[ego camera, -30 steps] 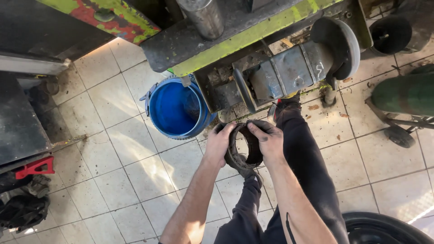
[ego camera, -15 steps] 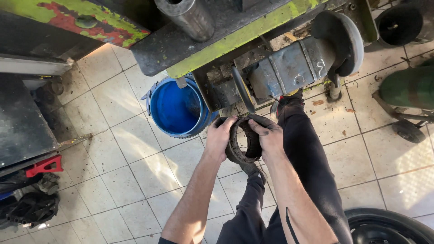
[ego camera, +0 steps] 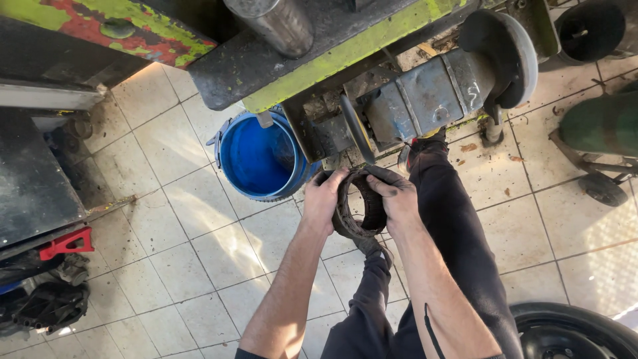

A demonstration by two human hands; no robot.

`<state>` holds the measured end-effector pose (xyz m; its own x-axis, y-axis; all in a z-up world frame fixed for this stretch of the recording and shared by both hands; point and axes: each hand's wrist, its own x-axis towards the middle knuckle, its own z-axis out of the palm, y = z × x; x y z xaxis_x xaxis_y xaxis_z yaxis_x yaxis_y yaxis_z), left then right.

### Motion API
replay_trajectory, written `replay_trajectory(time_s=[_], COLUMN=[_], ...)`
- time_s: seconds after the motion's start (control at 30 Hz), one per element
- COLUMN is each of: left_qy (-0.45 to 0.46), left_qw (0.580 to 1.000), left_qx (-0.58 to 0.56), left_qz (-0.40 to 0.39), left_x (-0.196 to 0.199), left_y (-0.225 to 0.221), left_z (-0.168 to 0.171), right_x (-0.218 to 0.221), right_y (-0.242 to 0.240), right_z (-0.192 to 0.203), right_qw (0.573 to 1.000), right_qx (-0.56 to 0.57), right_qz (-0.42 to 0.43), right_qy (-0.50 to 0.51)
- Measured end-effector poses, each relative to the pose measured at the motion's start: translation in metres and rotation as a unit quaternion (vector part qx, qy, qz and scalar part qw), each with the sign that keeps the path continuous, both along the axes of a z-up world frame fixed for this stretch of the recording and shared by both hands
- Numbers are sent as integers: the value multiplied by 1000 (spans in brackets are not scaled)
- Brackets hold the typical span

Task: Inspecting and handling an alternator stator in an auto repair shop.

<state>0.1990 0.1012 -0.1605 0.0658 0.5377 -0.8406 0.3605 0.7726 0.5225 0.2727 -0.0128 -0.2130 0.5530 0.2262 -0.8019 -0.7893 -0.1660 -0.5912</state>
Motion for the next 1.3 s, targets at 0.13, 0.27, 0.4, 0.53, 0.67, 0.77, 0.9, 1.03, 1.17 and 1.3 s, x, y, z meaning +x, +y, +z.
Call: replay_trajectory(time_s=[0.13, 0.27, 0.4, 0.53, 0.67, 0.77, 0.9, 1.03, 1.17, 1.3], left_qy=[6, 7, 4, 4, -1, -4, 2, 6, 3, 8], left_qw=[1000, 1000, 1000, 1000, 1000, 1000, 1000, 1000, 1000, 1000], left_qx=[-1, -8, -7, -2, -1, 1, -5, -2, 0, -3], left_qz=[-4, -3, 0, -5, -2, 4, -1, 2, 0, 11], left_x=[0, 2, 0, 2, 3, 5, 7, 7, 7, 7], left_y=[0, 0, 1, 2, 1, 1, 1, -1, -2, -4], left_z=[-1, 7, 2, 5, 2, 4, 8, 12, 17, 21], right_x=[0, -1, -2, -2, -3, -1, -2, -3, -3, -2], right_y=[0, 2, 1, 2, 0, 1, 0, -1, -1, 0], right_z=[0, 7, 2, 2, -3, 3, 0, -4, -3, 3], right_qw=[1000, 1000, 1000, 1000, 1000, 1000, 1000, 1000, 1000, 1000], right_qx=[2, 3, 5, 2, 5, 0, 7, 22, 18, 19], right_qz=[4, -6, -8, -12, -15, -15, -14, -22, -18, -14], right_qy=[-4, 2, 2, -1, -6, -7, -8, -3, 1, -3])
